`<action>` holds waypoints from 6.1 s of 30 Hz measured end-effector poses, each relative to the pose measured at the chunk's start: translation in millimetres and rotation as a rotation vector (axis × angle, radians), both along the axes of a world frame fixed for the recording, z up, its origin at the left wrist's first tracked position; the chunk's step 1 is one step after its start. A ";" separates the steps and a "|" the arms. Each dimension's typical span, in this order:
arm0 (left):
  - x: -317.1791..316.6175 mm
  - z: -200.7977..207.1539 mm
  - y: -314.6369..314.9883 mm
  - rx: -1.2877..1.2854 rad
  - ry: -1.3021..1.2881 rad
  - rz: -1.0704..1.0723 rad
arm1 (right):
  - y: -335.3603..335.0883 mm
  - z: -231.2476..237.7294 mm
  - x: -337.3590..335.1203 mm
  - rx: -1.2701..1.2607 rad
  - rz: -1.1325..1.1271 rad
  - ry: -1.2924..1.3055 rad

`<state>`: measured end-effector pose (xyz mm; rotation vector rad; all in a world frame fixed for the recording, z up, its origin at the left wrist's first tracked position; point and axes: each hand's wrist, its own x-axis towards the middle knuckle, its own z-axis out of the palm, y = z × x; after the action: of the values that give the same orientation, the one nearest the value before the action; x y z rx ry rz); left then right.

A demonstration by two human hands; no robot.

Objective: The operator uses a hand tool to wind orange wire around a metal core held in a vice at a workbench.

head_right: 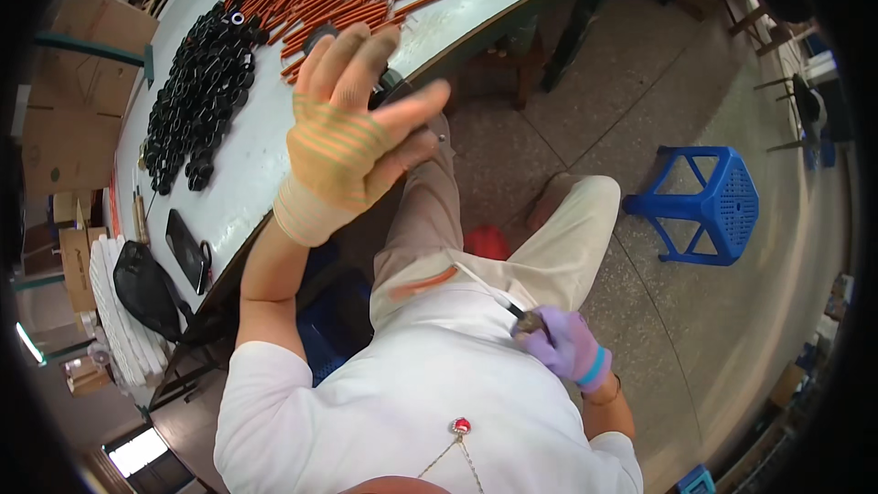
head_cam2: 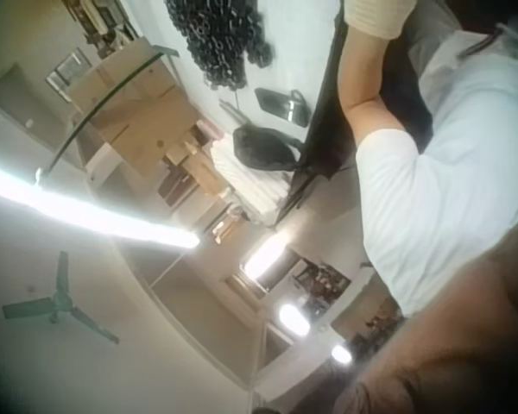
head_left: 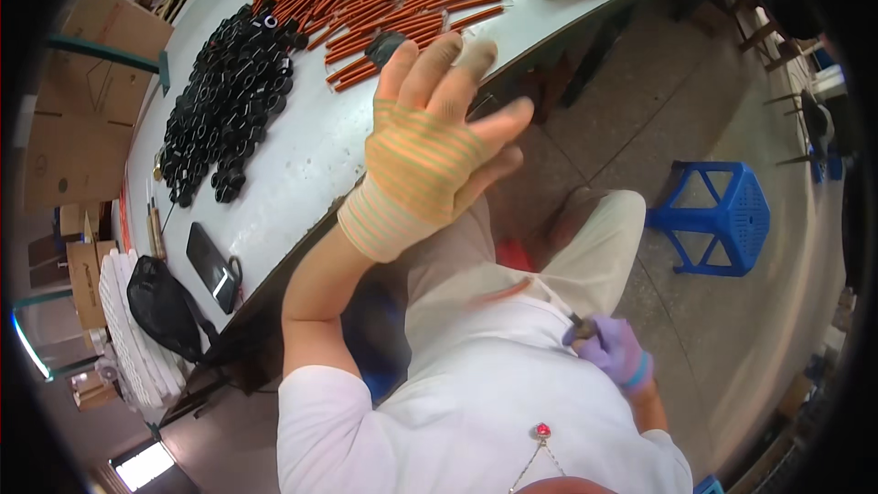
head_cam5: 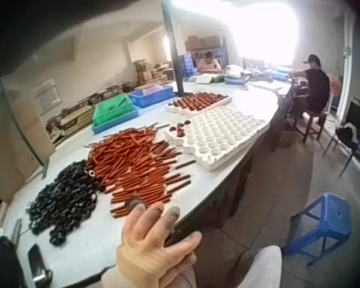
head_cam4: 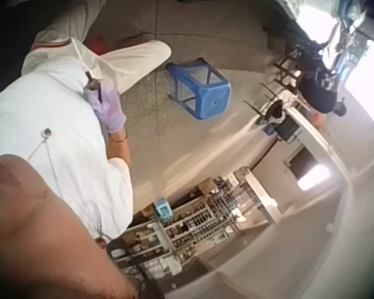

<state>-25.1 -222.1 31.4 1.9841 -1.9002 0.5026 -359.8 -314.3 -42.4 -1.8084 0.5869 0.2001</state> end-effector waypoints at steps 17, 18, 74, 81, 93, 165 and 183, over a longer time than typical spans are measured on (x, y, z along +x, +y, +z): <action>63.1 -44.4 -35.8 -0.584 0.721 0.100 | -38.1 13.1 158.0 -0.647 -0.043 -0.470; 60.2 -39.5 -37.7 -0.591 1.022 0.087 | -39.2 10.7 153.3 -0.570 -0.040 -0.464; 37.7 -20.6 -12.2 -0.571 0.599 -0.034 | -20.4 0.2 60.6 -0.104 -0.054 -0.331; 14.4 -7.5 6.4 -0.312 -0.096 0.034 | -12.4 6.1 65.8 0.239 -0.124 -0.361; 55.3 -30.7 -7.0 -0.586 0.872 0.102 | -21.0 8.3 51.4 0.739 -0.163 -0.205; 25.7 10.2 -4.2 -0.151 0.244 0.046 | -27.2 -9.8 47.4 0.495 -0.063 -0.241; 12.9 25.5 -7.0 0.070 -0.232 -0.177 | -14.4 -3.4 58.2 0.832 -0.031 -0.171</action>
<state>-12.2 -229.1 57.0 1.8440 -2.2373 0.6484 -301.5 -328.7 -45.7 -0.9962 0.3312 0.2233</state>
